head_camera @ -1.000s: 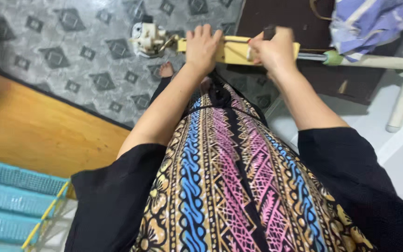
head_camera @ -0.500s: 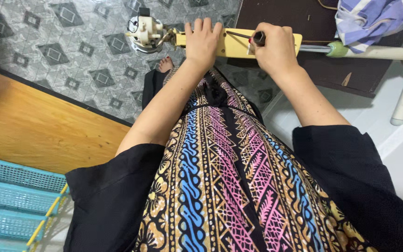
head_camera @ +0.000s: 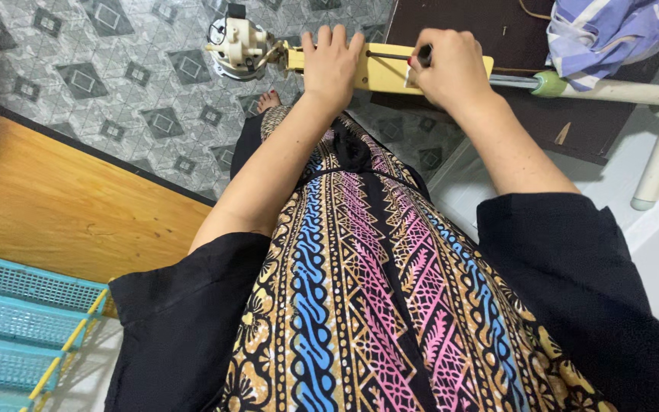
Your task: The person uses a screwdriver to tighten screws on the yellow plastic base of an electric fan. They repeatedly insert and turn the screwdriver at multiple screw holes on the base, then lift the assembled base unit.
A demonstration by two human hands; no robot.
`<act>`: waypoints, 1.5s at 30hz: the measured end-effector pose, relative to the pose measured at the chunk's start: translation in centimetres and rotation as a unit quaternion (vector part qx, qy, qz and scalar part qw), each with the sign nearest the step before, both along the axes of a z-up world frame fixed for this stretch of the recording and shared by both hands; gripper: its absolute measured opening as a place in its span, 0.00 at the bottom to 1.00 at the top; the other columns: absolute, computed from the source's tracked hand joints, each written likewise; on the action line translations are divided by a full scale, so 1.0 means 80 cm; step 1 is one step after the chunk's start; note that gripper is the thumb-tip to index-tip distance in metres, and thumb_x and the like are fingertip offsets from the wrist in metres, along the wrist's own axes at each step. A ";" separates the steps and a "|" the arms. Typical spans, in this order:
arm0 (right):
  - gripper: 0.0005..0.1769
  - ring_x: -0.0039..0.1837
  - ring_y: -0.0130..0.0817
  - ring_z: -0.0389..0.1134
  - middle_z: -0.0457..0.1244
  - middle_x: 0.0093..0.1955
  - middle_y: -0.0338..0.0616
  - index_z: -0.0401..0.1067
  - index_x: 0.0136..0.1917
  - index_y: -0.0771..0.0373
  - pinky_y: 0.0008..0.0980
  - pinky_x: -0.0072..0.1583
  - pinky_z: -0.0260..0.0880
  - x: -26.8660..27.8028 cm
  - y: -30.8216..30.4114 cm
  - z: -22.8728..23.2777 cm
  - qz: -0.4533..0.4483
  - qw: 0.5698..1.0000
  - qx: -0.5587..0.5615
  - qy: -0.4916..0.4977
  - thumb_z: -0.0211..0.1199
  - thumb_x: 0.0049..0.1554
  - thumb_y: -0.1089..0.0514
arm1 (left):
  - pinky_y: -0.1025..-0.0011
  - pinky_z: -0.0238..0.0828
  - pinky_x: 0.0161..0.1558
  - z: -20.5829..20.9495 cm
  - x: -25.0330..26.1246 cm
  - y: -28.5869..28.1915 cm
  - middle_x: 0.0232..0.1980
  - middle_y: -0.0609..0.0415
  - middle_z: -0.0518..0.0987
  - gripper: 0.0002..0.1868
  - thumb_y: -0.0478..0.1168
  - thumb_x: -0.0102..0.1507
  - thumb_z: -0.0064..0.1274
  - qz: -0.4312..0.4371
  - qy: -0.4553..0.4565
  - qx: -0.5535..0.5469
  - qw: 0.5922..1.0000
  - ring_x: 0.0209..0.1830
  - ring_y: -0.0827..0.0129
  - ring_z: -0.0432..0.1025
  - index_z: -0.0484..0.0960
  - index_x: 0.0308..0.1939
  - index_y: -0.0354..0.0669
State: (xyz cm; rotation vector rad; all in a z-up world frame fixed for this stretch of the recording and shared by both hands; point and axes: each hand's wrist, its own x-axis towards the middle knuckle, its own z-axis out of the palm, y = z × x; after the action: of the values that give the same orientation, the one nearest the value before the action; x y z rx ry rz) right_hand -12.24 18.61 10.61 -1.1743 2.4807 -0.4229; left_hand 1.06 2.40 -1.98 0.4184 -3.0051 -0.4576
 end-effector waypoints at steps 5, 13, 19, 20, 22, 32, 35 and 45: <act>0.07 0.44 0.56 0.73 0.69 0.38 0.59 0.80 0.44 0.65 0.48 0.50 0.74 -0.016 -0.045 0.000 0.099 0.993 0.043 0.051 0.71 0.51 0.61 | 0.36 0.48 0.66 -0.003 -0.005 0.003 0.52 0.47 0.71 0.36 0.34 0.47 0.63 0.001 -0.031 0.015 0.999 0.59 0.49 0.63 0.72 0.60 0.49; 0.09 0.40 0.57 0.73 0.67 0.36 0.65 0.77 0.42 0.73 0.50 0.42 0.74 -0.014 -0.106 0.015 0.232 0.958 0.160 0.050 0.65 0.45 0.68 | 0.29 0.40 0.68 -0.020 -0.006 0.001 0.52 0.49 0.71 0.30 0.33 0.52 0.62 0.006 0.025 0.001 1.000 0.60 0.50 0.64 0.74 0.58 0.50; 0.10 0.41 0.56 0.73 0.67 0.37 0.67 0.76 0.44 0.75 0.49 0.43 0.73 -0.037 -0.092 -0.007 0.106 0.980 0.160 -0.049 0.64 0.50 0.66 | 0.28 0.36 0.69 -0.017 -0.001 0.002 0.52 0.49 0.70 0.31 0.33 0.48 0.62 0.002 0.018 0.007 1.000 0.60 0.49 0.64 0.73 0.55 0.49; 0.10 0.41 0.56 0.73 0.67 0.37 0.67 0.76 0.44 0.74 0.48 0.44 0.74 -0.037 -0.089 -0.012 0.091 0.984 0.145 -0.054 0.63 0.50 0.66 | 0.27 0.35 0.69 -0.015 0.001 0.001 0.52 0.49 0.70 0.31 0.32 0.48 0.62 0.001 0.009 0.009 1.000 0.60 0.49 0.64 0.73 0.55 0.50; 0.10 0.42 0.57 0.73 0.67 0.38 0.66 0.76 0.45 0.74 0.48 0.45 0.74 -0.039 -0.084 -0.016 0.090 0.990 0.098 -0.041 0.64 0.49 0.66 | 0.26 0.32 0.69 -0.012 -0.001 -0.003 0.52 0.50 0.70 0.30 0.31 0.49 0.62 -0.001 -0.008 0.010 1.000 0.60 0.50 0.64 0.73 0.56 0.50; 0.07 0.46 0.56 0.75 0.68 0.40 0.65 0.75 0.45 0.71 0.46 0.51 0.76 -0.018 -0.063 -0.002 -0.018 0.990 0.081 -0.115 0.61 0.53 0.66 | 0.25 0.30 0.68 -0.002 0.008 -0.002 0.53 0.50 0.70 0.35 0.30 0.48 0.62 0.000 0.011 0.005 1.000 0.62 0.50 0.63 0.73 0.60 0.50; 0.09 0.43 0.57 0.74 0.67 0.37 0.62 0.74 0.45 0.73 0.46 0.46 0.74 -0.025 -0.056 -0.005 -0.045 0.996 -0.011 -0.081 0.68 0.54 0.63 | 0.25 0.31 0.68 0.003 0.011 -0.003 0.53 0.51 0.70 0.38 0.30 0.48 0.62 -0.004 0.019 -0.002 1.000 0.62 0.51 0.63 0.73 0.63 0.51; 0.07 0.45 0.59 0.72 0.67 0.37 0.62 0.75 0.40 0.71 0.48 0.49 0.73 0.015 -0.031 -0.003 -0.055 0.994 -0.084 -0.040 0.71 0.54 0.64 | 0.24 0.32 0.68 0.002 0.010 -0.003 0.52 0.51 0.69 0.35 0.31 0.48 0.63 0.000 0.023 0.008 1.000 0.60 0.50 0.64 0.72 0.60 0.48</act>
State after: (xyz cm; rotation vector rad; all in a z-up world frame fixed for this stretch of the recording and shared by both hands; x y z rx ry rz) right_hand -11.03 16.16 10.33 -1.0616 2.4880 -0.7077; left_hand 1.86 2.12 -1.85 0.4028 -2.9587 -0.4835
